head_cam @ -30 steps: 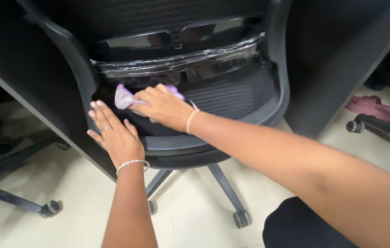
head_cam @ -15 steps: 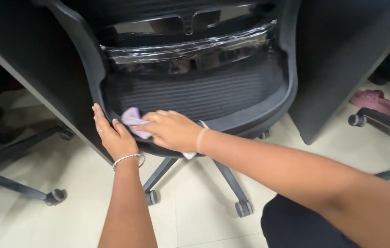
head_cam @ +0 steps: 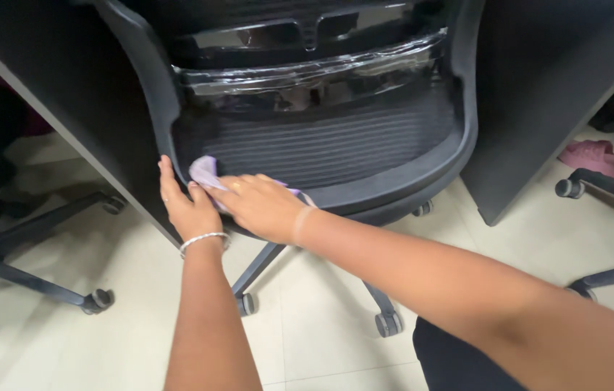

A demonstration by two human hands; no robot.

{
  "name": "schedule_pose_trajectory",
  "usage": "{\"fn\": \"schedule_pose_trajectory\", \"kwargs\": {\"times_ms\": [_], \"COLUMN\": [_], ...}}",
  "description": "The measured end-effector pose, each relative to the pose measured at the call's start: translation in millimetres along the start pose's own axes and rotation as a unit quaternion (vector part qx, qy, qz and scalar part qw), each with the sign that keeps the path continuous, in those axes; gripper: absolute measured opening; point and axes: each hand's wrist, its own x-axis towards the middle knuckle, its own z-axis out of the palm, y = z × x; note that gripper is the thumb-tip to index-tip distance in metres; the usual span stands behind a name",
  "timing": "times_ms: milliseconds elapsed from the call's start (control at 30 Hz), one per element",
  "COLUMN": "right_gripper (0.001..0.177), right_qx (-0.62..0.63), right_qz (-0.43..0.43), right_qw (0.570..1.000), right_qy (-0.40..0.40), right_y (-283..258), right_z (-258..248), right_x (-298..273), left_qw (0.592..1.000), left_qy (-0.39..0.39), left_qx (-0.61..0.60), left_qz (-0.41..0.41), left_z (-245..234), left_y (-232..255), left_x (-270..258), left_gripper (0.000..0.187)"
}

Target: Cleaning an office chair and a keyboard using a cloth.

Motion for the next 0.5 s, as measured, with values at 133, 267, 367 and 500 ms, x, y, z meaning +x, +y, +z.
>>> {"fn": "schedule_pose_trajectory", "kwargs": {"times_ms": [133,267,367,500], "right_gripper": [0.058,0.051,0.052,0.071], "right_qx": [-0.003,0.016,0.063,0.147], "right_qz": [0.012,0.038,0.033,0.011], "right_qw": [1.000,0.999,0.997,0.986], "right_qy": [0.004,0.013,0.007,0.073], "right_y": [-6.0,-4.9,3.2,8.4], "right_z": [-26.6,-19.3,-0.1,33.3], "right_x": [-36.8,-28.1,11.5,60.1], "left_qw": [1.000,0.999,0.999,0.998], "left_qy": [-0.005,-0.014,-0.019,-0.032], "left_qx": [-0.014,-0.027,-0.010,-0.005], "left_qz": [0.006,-0.009,-0.028,-0.049], "left_z": [-4.5,-6.7,-9.1,-10.4], "left_y": [9.7,11.4,16.2,16.3], "left_x": [-3.0,-6.4,-1.9,-0.8], "left_gripper": [0.059,0.058,0.057,0.056]}}
